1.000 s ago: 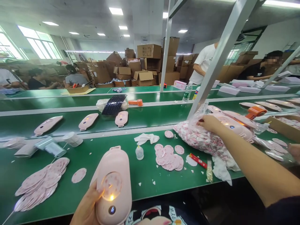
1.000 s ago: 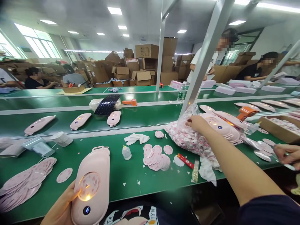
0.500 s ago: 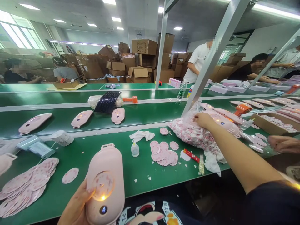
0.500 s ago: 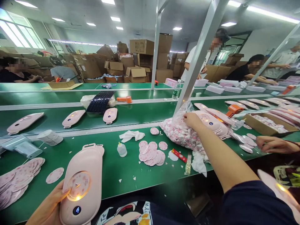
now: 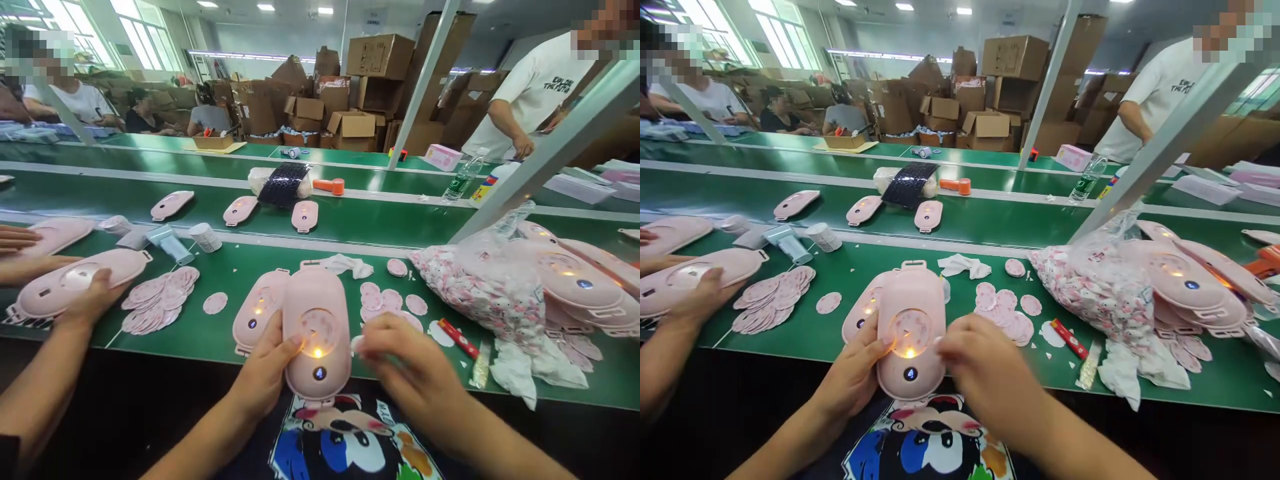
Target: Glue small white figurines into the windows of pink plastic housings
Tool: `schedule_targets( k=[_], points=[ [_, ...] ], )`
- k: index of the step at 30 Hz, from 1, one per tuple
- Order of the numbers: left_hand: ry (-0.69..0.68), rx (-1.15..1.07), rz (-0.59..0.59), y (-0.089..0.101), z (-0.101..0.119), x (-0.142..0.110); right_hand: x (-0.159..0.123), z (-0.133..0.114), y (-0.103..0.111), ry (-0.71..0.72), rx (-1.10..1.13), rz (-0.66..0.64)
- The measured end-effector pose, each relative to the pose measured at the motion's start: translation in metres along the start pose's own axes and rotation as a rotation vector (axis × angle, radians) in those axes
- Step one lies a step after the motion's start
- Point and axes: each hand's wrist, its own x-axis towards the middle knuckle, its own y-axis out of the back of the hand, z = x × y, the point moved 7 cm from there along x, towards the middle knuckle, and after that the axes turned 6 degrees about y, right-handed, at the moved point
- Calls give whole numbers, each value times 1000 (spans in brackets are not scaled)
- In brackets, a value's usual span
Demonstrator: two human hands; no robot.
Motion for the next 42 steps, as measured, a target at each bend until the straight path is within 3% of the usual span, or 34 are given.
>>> schedule_targets(
  k=[2,4,9,17,21,25,27,42],
  points=[
    [8,-14,-108,-14,-5,-3,9,-18,-29,85,32,-13],
    [9,-32,-195,-22,-7,-8,14,-20,-38,100,-80,8],
    [11,-20,-251,-26,-9,-16,11,-17,-28,76,-404,130],
    [-19,43,-269,-28,-2,-20,11,-14,-31,21,-363,95],
    [-35,7,-258,-26,0,-20,0,2,-27,-132,-175,176],
    [-20,10,-248,-23,-1,-21,-14,25,-54,-409,306,-6],
    [-16,11,-251,-24,-1,-23,-18,28,-61,-475,413,-31],
    [-57,51,-235,-23,-4,-25,-18,18,-57,-435,304,-22]
  ],
)
